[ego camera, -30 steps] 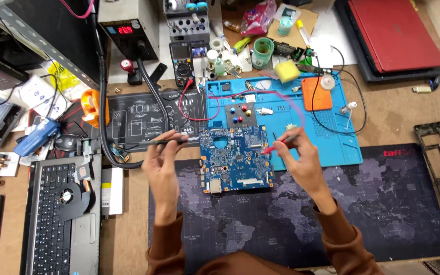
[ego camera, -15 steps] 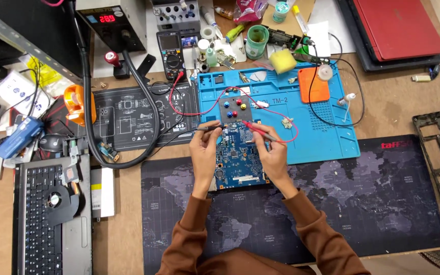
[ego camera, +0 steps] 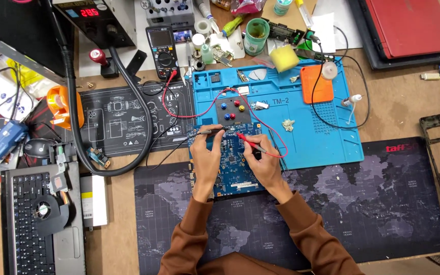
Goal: Diagnosing a motherboard using a heat gun and multimeter, then assembling a laptop chassis and routing wires.
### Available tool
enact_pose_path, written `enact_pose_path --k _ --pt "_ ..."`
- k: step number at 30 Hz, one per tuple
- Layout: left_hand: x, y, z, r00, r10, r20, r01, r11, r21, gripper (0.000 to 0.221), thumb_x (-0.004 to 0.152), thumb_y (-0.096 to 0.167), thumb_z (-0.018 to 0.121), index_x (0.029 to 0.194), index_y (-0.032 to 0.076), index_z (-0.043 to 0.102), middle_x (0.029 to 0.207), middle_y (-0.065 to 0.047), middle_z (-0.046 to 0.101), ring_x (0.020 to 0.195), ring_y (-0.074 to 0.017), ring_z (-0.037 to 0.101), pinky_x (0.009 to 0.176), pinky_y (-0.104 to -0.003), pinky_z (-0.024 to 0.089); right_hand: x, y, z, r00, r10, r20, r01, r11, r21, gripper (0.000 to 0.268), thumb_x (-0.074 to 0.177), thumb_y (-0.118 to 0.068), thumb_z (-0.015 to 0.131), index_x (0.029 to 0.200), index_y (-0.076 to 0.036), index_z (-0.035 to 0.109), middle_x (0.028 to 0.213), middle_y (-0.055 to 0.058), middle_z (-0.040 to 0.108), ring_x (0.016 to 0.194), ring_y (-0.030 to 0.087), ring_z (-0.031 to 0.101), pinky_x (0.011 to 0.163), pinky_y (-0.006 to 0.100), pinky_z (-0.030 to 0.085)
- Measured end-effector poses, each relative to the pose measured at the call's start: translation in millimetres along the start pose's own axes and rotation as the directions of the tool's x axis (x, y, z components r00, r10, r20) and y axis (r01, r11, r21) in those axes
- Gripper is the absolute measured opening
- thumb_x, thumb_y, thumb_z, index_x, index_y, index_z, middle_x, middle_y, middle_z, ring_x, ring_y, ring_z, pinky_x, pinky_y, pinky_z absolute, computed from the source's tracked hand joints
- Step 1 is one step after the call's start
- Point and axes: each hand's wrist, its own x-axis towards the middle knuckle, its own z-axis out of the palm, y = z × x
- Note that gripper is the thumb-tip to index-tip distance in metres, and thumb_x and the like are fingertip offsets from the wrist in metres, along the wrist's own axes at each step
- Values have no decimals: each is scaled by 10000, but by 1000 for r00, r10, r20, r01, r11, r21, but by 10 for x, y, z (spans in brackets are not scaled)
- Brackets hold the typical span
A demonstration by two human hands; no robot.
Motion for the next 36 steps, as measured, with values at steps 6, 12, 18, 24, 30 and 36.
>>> enact_pose_path --k 6,12,18,24,30,36 --pt "6 -101 32 1000 -12 24 11 1000 28 102 1057 161 600 1125 118 664 1025 -102 686 1070 -310 692 1049 -530 492 -9 71 5 1000 20 1 -20 1000 11 96 971 -92 679 1048 -39 657 957 171 731 809 317 719 630 357 599" --pt "3 -83 55 999 3 52 -4 1000 30 110 1073 143 573 1150 111 644 1017 -128 650 1043 -337 685 938 -553 541 -18 78 15 1000 25 2 -25 1000 -3 87 968 -102 688 1043 -58 678 964 142 735 836 303 718 636 340 601" --pt "14 -84 52 998 -5 68 0 997 80 107 1072 151 571 1149 115 636 1018 -124 640 1030 -319 685 918 -525 557 -36 117 32 999 46 15 -46 999 9 100 961 -112 694 1044 -57 678 951 165 734 837 322 715 618 345 605" --pt "2 -81 77 998 32 56 -38 995 95 103 1076 126 562 1146 88 628 1004 -150 639 1009 -360 686 871 -557 566 -27 74 19 999 34 16 -35 999 13 97 964 -108 684 1043 -51 683 941 172 736 823 317 714 627 351 599" --pt "7 -56 92 998 19 54 -25 994 109 98 1068 140 575 1130 106 644 1006 -126 653 1016 -330 692 909 -530 559 -32 94 26 1000 12 0 -12 1000 5 88 962 -116 685 1037 -71 690 925 145 740 802 292 712 668 343 580" --pt "22 -16 91 997 39 71 -47 994 101 96 1074 123 563 1120 93 641 1020 -145 659 1054 -352 683 937 -562 537 47 -26 -51 998 -19 52 20 1000 -6 72 993 -119 654 1044 -71 674 913 125 726 808 274 711 764 356 536"
